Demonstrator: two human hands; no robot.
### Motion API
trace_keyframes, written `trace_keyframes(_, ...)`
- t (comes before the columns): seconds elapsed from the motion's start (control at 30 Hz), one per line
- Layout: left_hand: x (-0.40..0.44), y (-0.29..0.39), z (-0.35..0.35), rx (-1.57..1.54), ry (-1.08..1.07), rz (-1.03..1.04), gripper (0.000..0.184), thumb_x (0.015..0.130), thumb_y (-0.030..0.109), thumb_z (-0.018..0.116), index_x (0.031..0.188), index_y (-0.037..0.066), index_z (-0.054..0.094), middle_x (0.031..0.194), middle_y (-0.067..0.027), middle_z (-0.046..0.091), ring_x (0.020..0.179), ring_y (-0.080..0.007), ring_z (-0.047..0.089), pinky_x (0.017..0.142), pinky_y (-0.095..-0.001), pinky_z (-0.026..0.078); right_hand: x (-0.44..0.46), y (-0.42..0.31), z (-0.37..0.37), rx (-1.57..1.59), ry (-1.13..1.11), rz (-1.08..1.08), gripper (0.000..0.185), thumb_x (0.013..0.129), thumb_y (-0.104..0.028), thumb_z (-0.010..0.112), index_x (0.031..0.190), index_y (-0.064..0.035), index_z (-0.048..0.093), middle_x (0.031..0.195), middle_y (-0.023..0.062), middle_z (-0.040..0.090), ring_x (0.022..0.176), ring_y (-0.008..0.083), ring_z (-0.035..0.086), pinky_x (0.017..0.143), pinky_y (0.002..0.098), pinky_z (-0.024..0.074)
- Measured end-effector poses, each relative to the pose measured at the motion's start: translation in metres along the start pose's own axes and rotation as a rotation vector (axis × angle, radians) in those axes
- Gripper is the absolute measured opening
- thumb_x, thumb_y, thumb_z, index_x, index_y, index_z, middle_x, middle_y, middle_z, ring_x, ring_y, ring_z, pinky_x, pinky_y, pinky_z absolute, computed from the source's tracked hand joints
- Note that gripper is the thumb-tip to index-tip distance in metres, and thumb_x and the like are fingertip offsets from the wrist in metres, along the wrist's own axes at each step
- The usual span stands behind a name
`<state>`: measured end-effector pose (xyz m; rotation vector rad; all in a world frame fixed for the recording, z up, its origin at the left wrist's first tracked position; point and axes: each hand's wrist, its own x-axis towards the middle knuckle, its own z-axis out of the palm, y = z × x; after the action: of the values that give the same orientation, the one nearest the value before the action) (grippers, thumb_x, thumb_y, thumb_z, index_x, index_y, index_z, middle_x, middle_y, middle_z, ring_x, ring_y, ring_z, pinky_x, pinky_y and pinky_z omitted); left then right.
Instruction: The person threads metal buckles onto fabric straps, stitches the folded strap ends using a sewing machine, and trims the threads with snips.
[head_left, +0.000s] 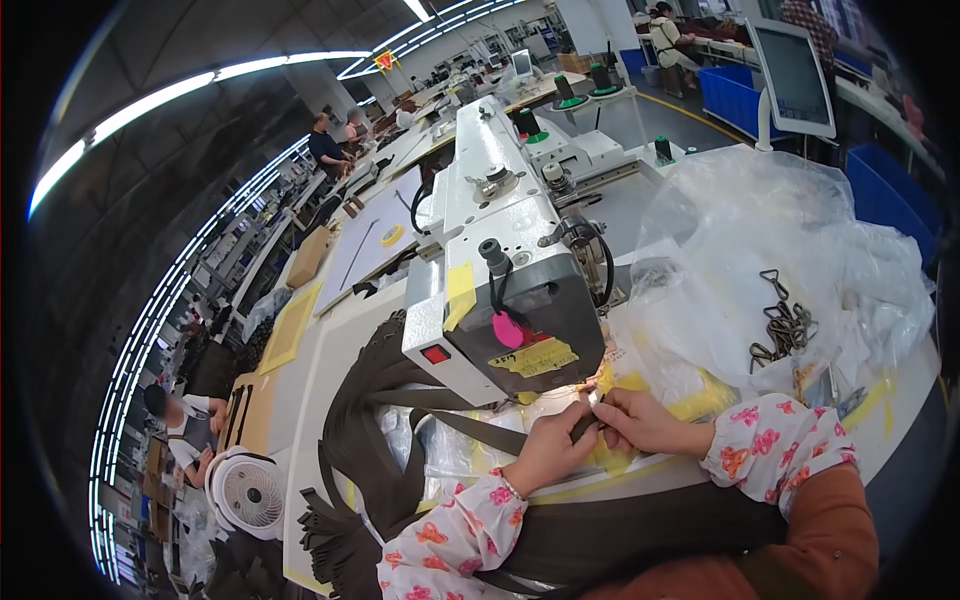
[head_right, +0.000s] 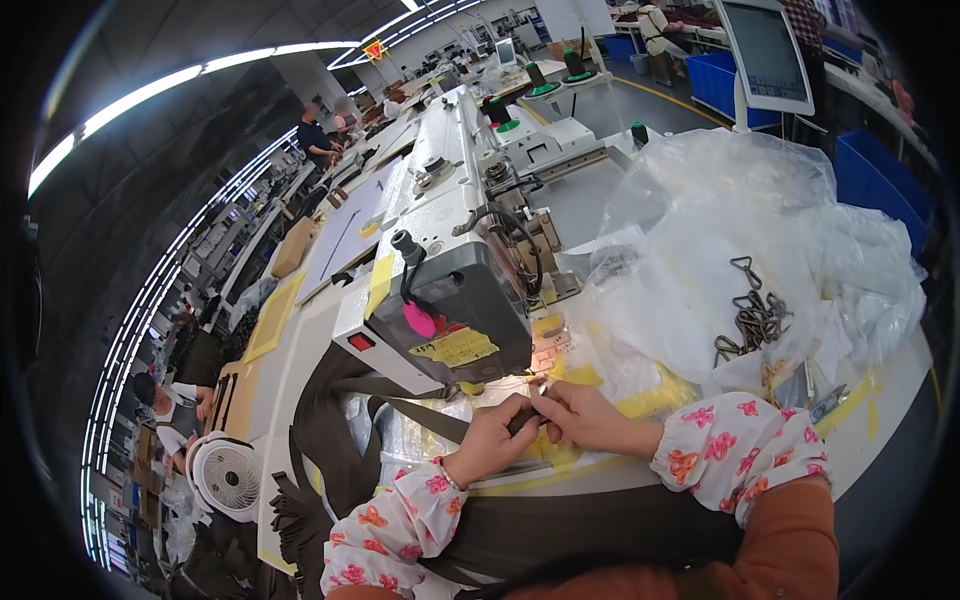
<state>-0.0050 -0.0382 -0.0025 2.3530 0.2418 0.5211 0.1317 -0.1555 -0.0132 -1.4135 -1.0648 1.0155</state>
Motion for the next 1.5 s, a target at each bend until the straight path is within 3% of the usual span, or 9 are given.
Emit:
trace_keyframes(0.2, 0.001, -0.004, 0.009, 0.278, -0.072, -0.010, 0.019, 0.081, 0.021, 0.062, 0.090, 0.005, 0.054, 0.065, -0.0150, 0.059, 0.058, -0.0323, 0.060, 0.051, -0.0383, 0.047, 0.002, 0.000, 0.000, 0.030, -0.145, 0.163, 0.042, 0.095, -0.037, 0.040, 0.085, 0.0042, 0.046, 0.060, 0.0090, 0.056, 0.048, 0.0154, 0.057, 0.043, 0.0256, 0.0459)
trace_keyframes(0.3, -0.003, -0.007, 0.011, 0.124, -0.059, 0.025, 0.029, 0.084, 0.026, 0.058, 0.101, 0.003, 0.054, 0.064, -0.0166, 0.059, 0.059, -0.0334, 0.060, 0.052, -0.0413, 0.045, 0.002, 0.007, 0.002, 0.093, -0.126, 0.167, 0.037, 0.095, -0.032, 0.038, 0.085, 0.0031, 0.047, 0.059, 0.0093, 0.056, 0.050, 0.0158, 0.058, 0.044, 0.0261, 0.0468)
trace_keyframes(0.43, 0.001, -0.009, -0.005, 0.057, -0.098, -0.140, 0.022, 0.087, 0.023, 0.056, 0.097, 0.003, 0.055, 0.061, -0.0135, 0.057, 0.051, -0.0295, 0.054, 0.049, -0.0354, 0.040, 0.004, 0.006, -0.005, 0.162, -0.086, 0.180, 0.030, 0.094, -0.024, 0.037, 0.086, 0.0025, 0.048, 0.061, 0.0094, 0.056, 0.051, 0.0150, 0.058, 0.046, 0.0258, 0.0471)
trace_keyframes(0.57, 0.000, -0.006, -0.003, -0.206, -0.111, -0.231, 0.015, 0.088, 0.013, 0.056, 0.096, 0.000, 0.057, 0.068, -0.0041, 0.060, 0.059, -0.0058, 0.049, 0.052, -0.0233, 0.039, 0.002, 0.003, -0.005, 0.142, -0.191, 0.212, 0.030, 0.094, -0.022, 0.038, 0.089, 0.0038, 0.051, 0.067, 0.0091, 0.057, 0.053, 0.0143, 0.059, 0.048, 0.0251, 0.0476)
trace_keyframes(0.8, 0.000, -0.017, 0.003, -0.175, 0.010, -0.195, 0.014, 0.088, 0.010, 0.055, 0.097, -0.001, 0.058, 0.072, -0.0081, 0.062, 0.063, -0.0067, 0.054, 0.057, -0.0226, 0.043, 0.006, 0.004, -0.009, 0.123, -0.162, 0.182, 0.031, 0.094, -0.023, 0.040, 0.089, 0.0044, 0.055, 0.072, 0.0093, 0.059, 0.058, 0.0146, 0.061, 0.050, 0.0244, 0.0482)
trace_keyframes(1.0, -0.001, -0.008, -0.005, 0.405, -0.017, 0.252, 0.027, 0.082, 0.005, 0.055, 0.109, -0.001, 0.057, 0.074, -0.0137, 0.063, 0.061, -0.0191, 0.062, 0.051, -0.0282, 0.047, 0.003, 0.003, -0.006, 0.176, -0.103, 0.209, 0.031, 0.093, -0.020, 0.038, 0.084, 0.0040, 0.055, 0.067, 0.0095, 0.059, 0.054, 0.0143, 0.058, 0.049, 0.0249, 0.0465)
trace_keyframes(1.3, -0.002, 0.007, 0.008, 0.863, -0.068, 0.398, 0.048, 0.071, 0.006, 0.052, 0.116, -0.009, 0.048, 0.091, -0.0152, 0.063, 0.060, -0.0195, 0.059, 0.053, -0.0288, 0.048, 0.003, 0.005, 0.000, 0.152, 0.086, 0.154, 0.037, 0.093, -0.027, 0.040, 0.079, 0.0032, 0.056, 0.057, 0.0091, 0.057, 0.044, 0.0136, 0.054, 0.042, 0.0253, 0.0427)
trace_keyframes(1.4, -0.003, 0.006, 0.008, 0.762, -0.093, 0.270, 0.045, 0.072, 0.006, 0.056, 0.115, -0.006, 0.051, 0.095, -0.0166, 0.064, 0.064, -0.0232, 0.060, 0.056, -0.0299, 0.049, 0.002, 0.000, 0.000, 0.134, 0.092, 0.146, 0.041, 0.093, -0.033, 0.044, 0.080, 0.0033, 0.058, 0.057, 0.0076, 0.057, 0.045, 0.0121, 0.055, 0.042, 0.0249, 0.0427)
trace_keyframes(1.5, 0.003, 0.001, 0.002, 0.098, -0.007, -0.035, 0.025, 0.085, 0.012, 0.057, 0.107, 0.000, 0.057, 0.079, -0.0109, 0.064, 0.063, -0.0157, 0.060, 0.055, -0.0278, 0.047, 0.004, 0.005, 0.001, 0.049, 0.124, 0.040, 0.032, 0.094, -0.024, 0.044, 0.085, 0.0040, 0.056, 0.061, 0.0086, 0.058, 0.047, 0.0127, 0.058, 0.043, 0.0251, 0.0443)
